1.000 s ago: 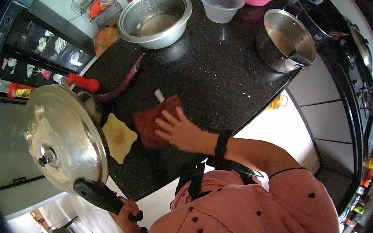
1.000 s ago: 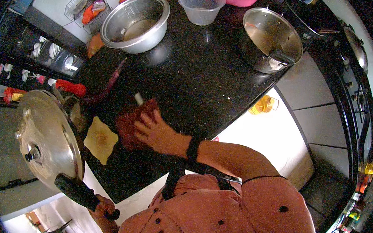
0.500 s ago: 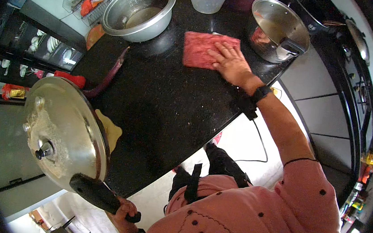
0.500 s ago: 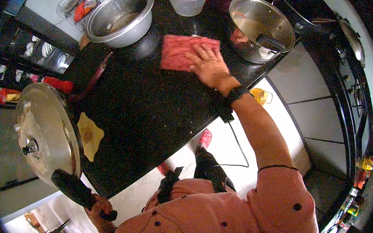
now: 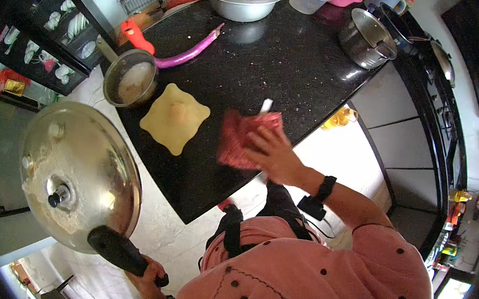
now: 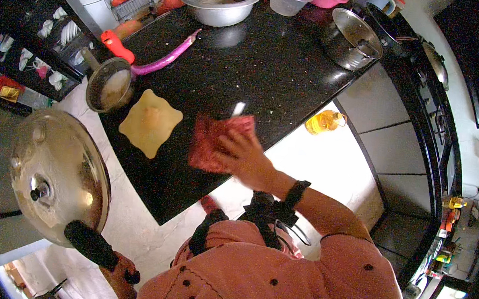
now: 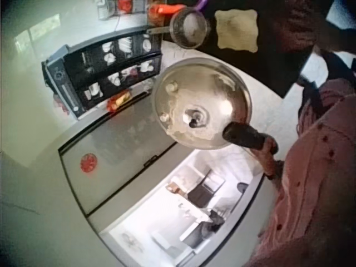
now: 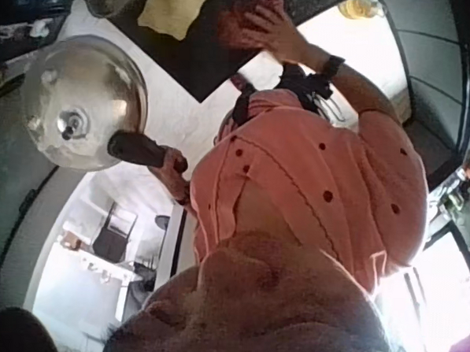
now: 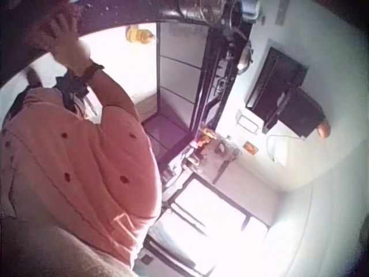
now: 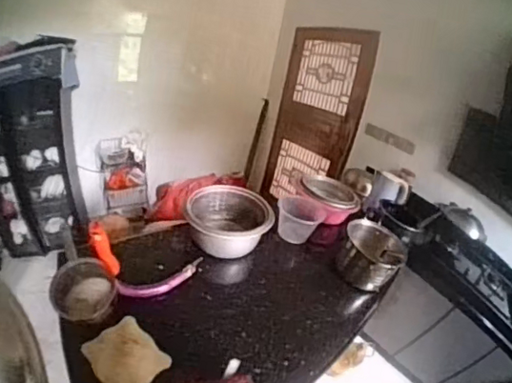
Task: The person washes several items including a pressure cooker lid, a metal rice cooker pot, and a dark saucepan using a cloth in a kitchen sink.
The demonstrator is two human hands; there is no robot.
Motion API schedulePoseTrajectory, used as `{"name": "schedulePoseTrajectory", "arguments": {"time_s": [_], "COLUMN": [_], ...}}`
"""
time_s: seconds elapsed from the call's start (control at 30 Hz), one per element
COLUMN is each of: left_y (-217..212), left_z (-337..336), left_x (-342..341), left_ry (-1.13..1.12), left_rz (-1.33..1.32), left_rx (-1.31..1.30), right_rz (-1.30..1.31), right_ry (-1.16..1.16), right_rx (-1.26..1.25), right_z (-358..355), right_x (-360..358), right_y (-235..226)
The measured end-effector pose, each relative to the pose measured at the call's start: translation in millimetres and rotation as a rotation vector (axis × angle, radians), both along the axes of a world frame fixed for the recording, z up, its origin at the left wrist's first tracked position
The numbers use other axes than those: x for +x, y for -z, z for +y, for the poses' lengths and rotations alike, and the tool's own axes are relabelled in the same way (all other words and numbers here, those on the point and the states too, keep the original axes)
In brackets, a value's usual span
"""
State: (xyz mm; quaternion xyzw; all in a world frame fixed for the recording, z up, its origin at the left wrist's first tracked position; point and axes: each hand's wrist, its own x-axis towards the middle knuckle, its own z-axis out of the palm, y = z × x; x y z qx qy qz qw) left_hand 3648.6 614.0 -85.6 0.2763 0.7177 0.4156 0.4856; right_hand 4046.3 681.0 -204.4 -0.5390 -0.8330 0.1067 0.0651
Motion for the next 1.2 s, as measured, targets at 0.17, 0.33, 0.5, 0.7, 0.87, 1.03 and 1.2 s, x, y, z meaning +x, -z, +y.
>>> {"name": "schedulePoseTrajectory", "arguments": {"time_s": [0.17,0.33,0.5,0.7,0.87,1.03,1.2], "left_y": [33,38,35,65,50,8,-6], "left_z": [7,7,10,-8,-4,-3,-6], "left_x": [-34,-31,-32,-71,-57,-35,-5], "left_ry": [-0.049,-0.09,-0.082,-0.021,0.015,0.126,0.177], "left_rz": [0.042,-0.015,-0.058,-0.034,-0.11,-0.113,-0.165], "left_rx": [0.069,0.11,0.04,0.01,-0.074,-0.122,-0.125], "right_rz": [-0.082,-0.241,-0.22,-0.243,0.065,0.125,0.267], "right_ry": [-0.016,0.283,0.489,0.214,-0.166,-0.517,-0.357], "right_rx": [0.037,0.261,0.072,0.132,0.117,-0.028,-0.006], "right_z": [50,154,182,61,14,11,-26], "right_x": [-19,18,12,-37,-95,-141,-69], "right_y": [19,73,75,44,17,-1,7]}}
